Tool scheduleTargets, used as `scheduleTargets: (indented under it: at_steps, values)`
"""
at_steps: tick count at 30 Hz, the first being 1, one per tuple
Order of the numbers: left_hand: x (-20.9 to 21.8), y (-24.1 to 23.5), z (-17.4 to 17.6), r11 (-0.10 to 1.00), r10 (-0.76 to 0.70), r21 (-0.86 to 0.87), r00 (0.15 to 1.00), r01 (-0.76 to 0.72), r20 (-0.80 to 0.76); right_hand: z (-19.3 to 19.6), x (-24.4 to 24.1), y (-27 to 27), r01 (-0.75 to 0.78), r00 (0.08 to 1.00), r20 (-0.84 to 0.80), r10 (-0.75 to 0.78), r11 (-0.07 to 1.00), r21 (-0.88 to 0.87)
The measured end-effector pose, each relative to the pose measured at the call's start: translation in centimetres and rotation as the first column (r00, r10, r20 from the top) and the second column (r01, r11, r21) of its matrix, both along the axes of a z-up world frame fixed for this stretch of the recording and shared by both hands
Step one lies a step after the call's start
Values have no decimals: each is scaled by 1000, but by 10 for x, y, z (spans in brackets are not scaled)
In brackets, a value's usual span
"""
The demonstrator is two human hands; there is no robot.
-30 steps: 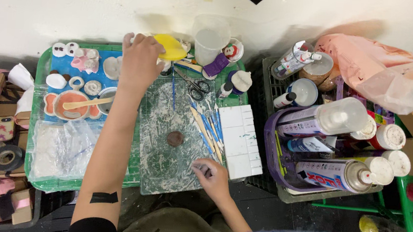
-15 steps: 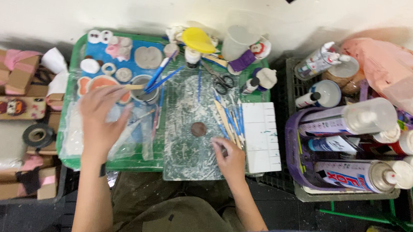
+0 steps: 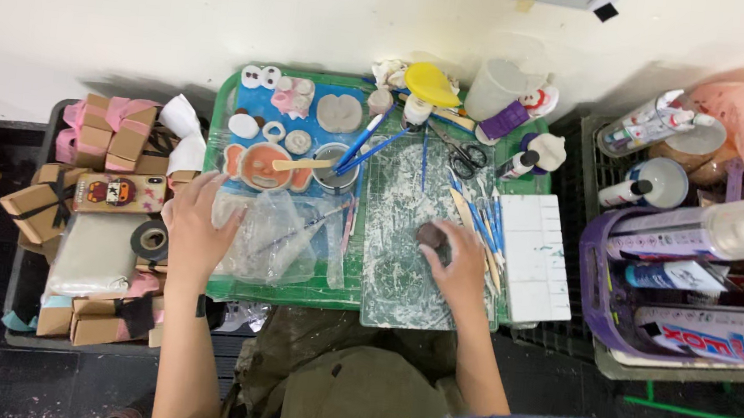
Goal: The person shapes a piece of clay by hand on a plastic-covered surface, then positions and presses two small circular clay pieces onto the main piece and uses a brush to apply detail.
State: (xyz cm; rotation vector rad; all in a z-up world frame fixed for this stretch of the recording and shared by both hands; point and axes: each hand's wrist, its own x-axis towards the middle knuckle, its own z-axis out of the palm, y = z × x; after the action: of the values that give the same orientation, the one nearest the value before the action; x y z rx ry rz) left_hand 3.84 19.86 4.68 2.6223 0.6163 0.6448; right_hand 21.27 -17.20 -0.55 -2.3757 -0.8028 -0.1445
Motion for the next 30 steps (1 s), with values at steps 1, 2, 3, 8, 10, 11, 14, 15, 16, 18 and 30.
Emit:
scheduleTargets:
  at_steps: [1,2,3,8,10,11,14,15,16,18,30]
  values:
    - [3,-1,2,1000,-19,-12,1000,19,5,-2,0,-2,39,998,-49,-34,994,101]
    - [4,-1,3,999,-28,-20,1000,28,3,-3,-1,-4,82,993,-100,-63,977,198]
    - [6,-2,3,1000,-23,-9,1000,23,6,-5,-4,-5,86,993,-99,-68,978,189]
    - [15,-44,-20,992,-86,-85,991,95,105,-19,-23,-7,141,935,-348,64,834,533]
    - [29,-81,-38,926,-257,-229,946,300,198,-27,-24,-4,168,928,-370,45,834,525]
    - [40,-111,-47,884,-323,-264,912,386,252,-31,-25,-5,191,920,-391,32,834,517]
    - [83,-157,-64,891,-394,-187,909,413,133,-37,-29,-8,222,917,-399,-9,843,490]
    - [104,-164,-68,931,-353,-82,934,356,47,-40,-30,-8,228,916,-400,-17,844,486]
    - [118,-168,-71,953,-301,29,953,302,-34,-42,-30,-7,238,910,-414,-1,820,521]
    - [133,-168,-73,946,-324,23,946,324,-13,-45,-30,-9,251,905,-424,8,797,550]
    - [157,-185,-78,925,-366,123,930,360,29,-51,-28,-12,241,896,-440,67,757,607]
